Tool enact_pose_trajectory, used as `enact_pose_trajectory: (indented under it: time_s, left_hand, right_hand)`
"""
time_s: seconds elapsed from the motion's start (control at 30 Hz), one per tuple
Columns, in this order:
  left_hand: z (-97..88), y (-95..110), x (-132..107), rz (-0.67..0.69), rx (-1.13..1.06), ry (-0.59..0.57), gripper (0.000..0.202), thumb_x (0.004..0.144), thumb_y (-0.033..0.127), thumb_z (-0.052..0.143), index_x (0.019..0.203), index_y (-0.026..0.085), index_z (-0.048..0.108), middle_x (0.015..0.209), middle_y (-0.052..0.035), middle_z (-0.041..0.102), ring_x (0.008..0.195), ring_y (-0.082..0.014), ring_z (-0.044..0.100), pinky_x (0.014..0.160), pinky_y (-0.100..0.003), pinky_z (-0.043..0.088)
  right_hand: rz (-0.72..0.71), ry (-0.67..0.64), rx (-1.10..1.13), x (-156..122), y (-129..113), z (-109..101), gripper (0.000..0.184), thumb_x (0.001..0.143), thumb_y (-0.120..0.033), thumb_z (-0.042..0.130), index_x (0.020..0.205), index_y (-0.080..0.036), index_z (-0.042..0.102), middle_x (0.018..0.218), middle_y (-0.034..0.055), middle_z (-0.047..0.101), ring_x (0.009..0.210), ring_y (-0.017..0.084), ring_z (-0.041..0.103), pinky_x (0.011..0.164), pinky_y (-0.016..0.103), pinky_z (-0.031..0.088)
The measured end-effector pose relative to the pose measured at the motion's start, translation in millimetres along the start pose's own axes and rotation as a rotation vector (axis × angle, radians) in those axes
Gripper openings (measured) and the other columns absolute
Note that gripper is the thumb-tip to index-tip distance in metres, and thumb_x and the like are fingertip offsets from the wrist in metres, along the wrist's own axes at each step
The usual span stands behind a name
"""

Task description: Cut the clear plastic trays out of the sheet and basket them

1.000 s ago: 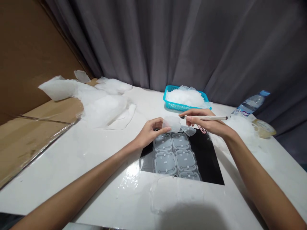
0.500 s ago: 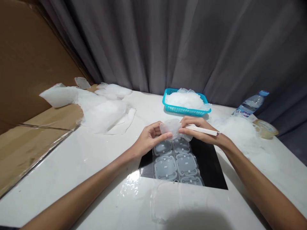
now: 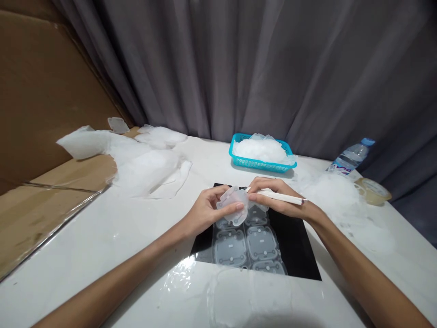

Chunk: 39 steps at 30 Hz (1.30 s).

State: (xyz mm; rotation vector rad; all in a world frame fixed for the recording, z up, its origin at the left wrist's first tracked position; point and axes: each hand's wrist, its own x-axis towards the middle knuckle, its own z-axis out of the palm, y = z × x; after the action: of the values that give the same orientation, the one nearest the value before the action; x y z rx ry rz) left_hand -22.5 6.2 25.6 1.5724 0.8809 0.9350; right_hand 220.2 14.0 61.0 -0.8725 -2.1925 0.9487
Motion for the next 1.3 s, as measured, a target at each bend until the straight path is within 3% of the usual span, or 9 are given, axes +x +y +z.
enact_pose_trajectory:
  time_s: [0.27, 0.7, 0.87, 1.17, 1.3]
  left_hand:
    - [-1.2, 8.7, 0.9, -0.005, 0.026, 0.025, 0.035, 0.078, 0.046, 0.084, 0.080, 0.016, 0.068, 0.076, 0.0004, 0.059, 0.069, -0.0133, 0.055, 0.062, -0.025, 0.045]
    - [-8.7, -4.7, 2.5, 0.011, -0.055, -0.070, 0.032, 0.083, 0.037, 0.083, 0.084, 0.018, 0.058, 0.074, 0.0039, 0.055, 0.065, -0.0099, 0.049, 0.059, -0.021, 0.039]
    - [-5.1, -2.4, 2.4, -0.003, -0.056, -0.074, 0.024, 0.086, 0.036, 0.082, 0.095, 0.019, 0.068, 0.083, 0.0008, 0.063, 0.073, -0.0125, 0.057, 0.066, -0.024, 0.044]
    - [0.9, -2.0, 1.7, 0.008, 0.061, -0.099, 0.025, 0.089, 0.042, 0.079, 0.093, 0.018, 0.077, 0.089, -0.0038, 0.073, 0.078, -0.0148, 0.064, 0.068, -0.025, 0.046]
    - [-15.5, -2.3, 7.9, -0.106, 0.142, -0.081, 0.034, 0.089, 0.049, 0.076, 0.093, 0.015, 0.074, 0.081, -0.0034, 0.071, 0.071, -0.0150, 0.063, 0.062, -0.024, 0.046]
  right_hand:
    - [-0.062, -0.118, -0.027, 0.5, 1.2, 0.9, 0.025, 0.102, -0.044, 0.063, 0.097, -0.021, 0.072, 0.101, 0.0053, 0.071, 0.099, 0.021, 0.066, 0.094, 0.036, 0.052]
    - [-0.088, -0.078, -0.053, -2.1, -5.1, -1.5, 0.026, 0.105, -0.042, 0.058, 0.095, -0.021, 0.069, 0.100, 0.0045, 0.066, 0.096, 0.020, 0.063, 0.093, 0.035, 0.051]
    - [-0.094, -0.060, -0.107, -3.1, -6.8, 1.2, 0.028, 0.107, -0.043, 0.054, 0.096, -0.022, 0.068, 0.099, 0.0046, 0.065, 0.093, 0.020, 0.061, 0.090, 0.035, 0.050]
    - [-0.085, -0.089, -0.146, -2.9, -8.6, 4.6, 0.028, 0.107, -0.043, 0.054, 0.093, -0.021, 0.064, 0.095, 0.0035, 0.061, 0.090, 0.019, 0.058, 0.085, 0.032, 0.048]
    - [-0.074, -0.096, -0.216, -3.9, 9.9, 3.9, 0.020, 0.105, -0.031, 0.056, 0.088, -0.021, 0.060, 0.096, 0.0034, 0.059, 0.092, 0.019, 0.057, 0.088, 0.033, 0.046]
